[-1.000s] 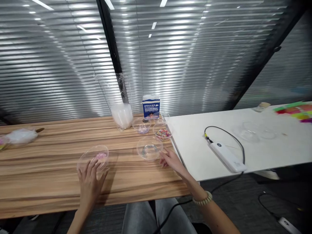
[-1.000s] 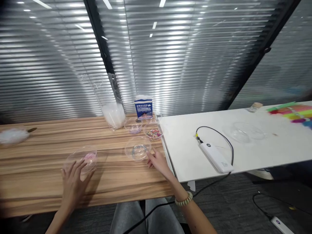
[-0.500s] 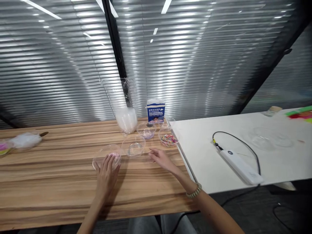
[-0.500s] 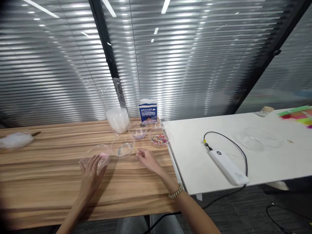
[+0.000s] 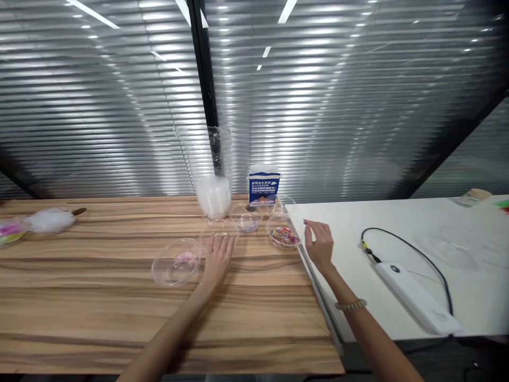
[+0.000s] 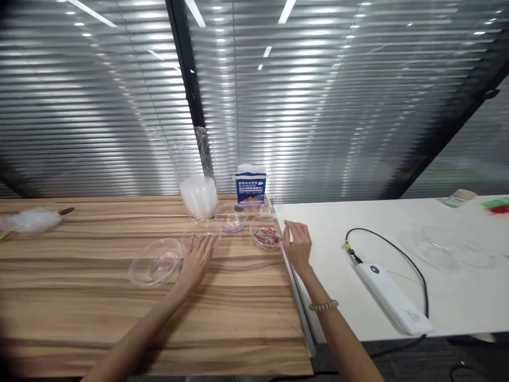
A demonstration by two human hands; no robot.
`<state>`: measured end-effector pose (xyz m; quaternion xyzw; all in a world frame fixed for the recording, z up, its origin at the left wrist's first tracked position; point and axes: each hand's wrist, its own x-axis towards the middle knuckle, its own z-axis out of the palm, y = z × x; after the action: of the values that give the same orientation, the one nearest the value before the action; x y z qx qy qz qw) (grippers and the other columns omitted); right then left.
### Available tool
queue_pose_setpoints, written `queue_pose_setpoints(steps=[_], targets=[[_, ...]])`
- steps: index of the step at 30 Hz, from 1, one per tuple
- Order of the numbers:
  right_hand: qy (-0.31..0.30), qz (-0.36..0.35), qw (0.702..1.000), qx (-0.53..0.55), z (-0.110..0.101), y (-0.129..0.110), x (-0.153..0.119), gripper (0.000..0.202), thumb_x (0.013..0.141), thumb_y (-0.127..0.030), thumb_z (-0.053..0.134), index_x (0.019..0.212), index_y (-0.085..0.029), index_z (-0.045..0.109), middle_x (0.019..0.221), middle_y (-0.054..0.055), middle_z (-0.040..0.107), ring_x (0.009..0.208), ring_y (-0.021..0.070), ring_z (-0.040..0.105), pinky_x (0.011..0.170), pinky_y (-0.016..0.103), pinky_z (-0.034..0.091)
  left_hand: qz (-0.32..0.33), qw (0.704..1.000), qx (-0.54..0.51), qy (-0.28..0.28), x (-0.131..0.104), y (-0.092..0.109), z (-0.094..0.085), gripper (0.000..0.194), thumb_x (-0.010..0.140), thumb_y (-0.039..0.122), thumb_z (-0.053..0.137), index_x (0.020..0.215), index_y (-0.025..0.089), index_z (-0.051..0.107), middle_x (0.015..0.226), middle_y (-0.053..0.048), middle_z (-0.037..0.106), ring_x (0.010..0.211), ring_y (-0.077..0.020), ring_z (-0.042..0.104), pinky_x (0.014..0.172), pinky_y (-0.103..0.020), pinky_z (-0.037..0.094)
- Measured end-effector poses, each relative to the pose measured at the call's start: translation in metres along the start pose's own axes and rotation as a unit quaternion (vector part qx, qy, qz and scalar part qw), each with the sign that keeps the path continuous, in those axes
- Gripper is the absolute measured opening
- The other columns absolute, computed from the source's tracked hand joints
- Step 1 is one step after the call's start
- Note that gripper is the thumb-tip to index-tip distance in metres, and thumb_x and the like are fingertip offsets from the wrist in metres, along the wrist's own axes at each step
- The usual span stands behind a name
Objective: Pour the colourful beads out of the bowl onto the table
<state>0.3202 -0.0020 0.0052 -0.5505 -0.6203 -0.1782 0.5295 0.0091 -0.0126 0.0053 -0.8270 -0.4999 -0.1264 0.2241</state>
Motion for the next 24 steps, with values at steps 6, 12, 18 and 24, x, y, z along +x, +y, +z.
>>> queue_pose_setpoints(steps=[6, 12, 18, 24], targets=[[0.022, 0.151, 0.988, 0.037, 0.008, 0.041, -0.021, 0.039, 0.095, -0.036, 0.035, 0.104, -0.012, 0.065, 0.085, 0.011, 0.064, 0.081, 0.0218, 0.056, 0.072, 0.036, 0.046, 0.023, 0.999, 0.008, 0.026, 0.023, 0.016, 0.014, 0.044, 0.093, 0.018, 0.034, 0.134, 0.009, 0.047, 0.139, -0.015, 0.048, 0.131, -0.0259, 0.041, 0.114, -0.051, 0.021], [-0.102, 0.123, 0.979, 0.130, 0.008, 0.035, -0.033, 0.042, 0.095, -0.035, 0.033, 0.124, -0.015, 0.056, 0.090, 0.008, 0.064, 0.082, 0.0192, 0.060, 0.075, 0.033, 0.049, 0.044, 0.999, 0.002, 0.025, 0.079, 0.045, 0.030, 0.047, 0.090, 0.010, 0.032, 0.135, 0.007, 0.044, 0.134, -0.016, 0.052, 0.125, -0.0258, 0.047, 0.112, -0.050, 0.023], [-0.208, 0.136, 0.956, 0.154, 0.009, 0.038, -0.028, 0.040, 0.095, -0.038, 0.034, 0.109, -0.018, 0.065, 0.108, 0.009, 0.069, 0.100, 0.0225, 0.064, 0.089, 0.037, 0.049, 0.047, 0.998, -0.028, 0.038, 0.086, 0.043, 0.038, 0.040, 0.087, 0.005, 0.035, 0.121, 0.010, 0.055, 0.105, -0.012, 0.065, 0.101, -0.0232, 0.059, 0.104, -0.043, 0.036], [-0.202, 0.133, 0.957, 0.162, 0.011, 0.036, -0.026, 0.038, 0.094, -0.038, 0.036, 0.105, -0.017, 0.065, 0.104, 0.009, 0.070, 0.095, 0.0228, 0.066, 0.085, 0.037, 0.051, 0.083, 0.992, -0.052, 0.075, 0.059, 0.038, 0.032, 0.030, 0.089, 0.009, 0.039, 0.111, 0.013, 0.060, 0.091, -0.009, 0.064, 0.088, -0.0224, 0.058, 0.094, -0.039, 0.041]])
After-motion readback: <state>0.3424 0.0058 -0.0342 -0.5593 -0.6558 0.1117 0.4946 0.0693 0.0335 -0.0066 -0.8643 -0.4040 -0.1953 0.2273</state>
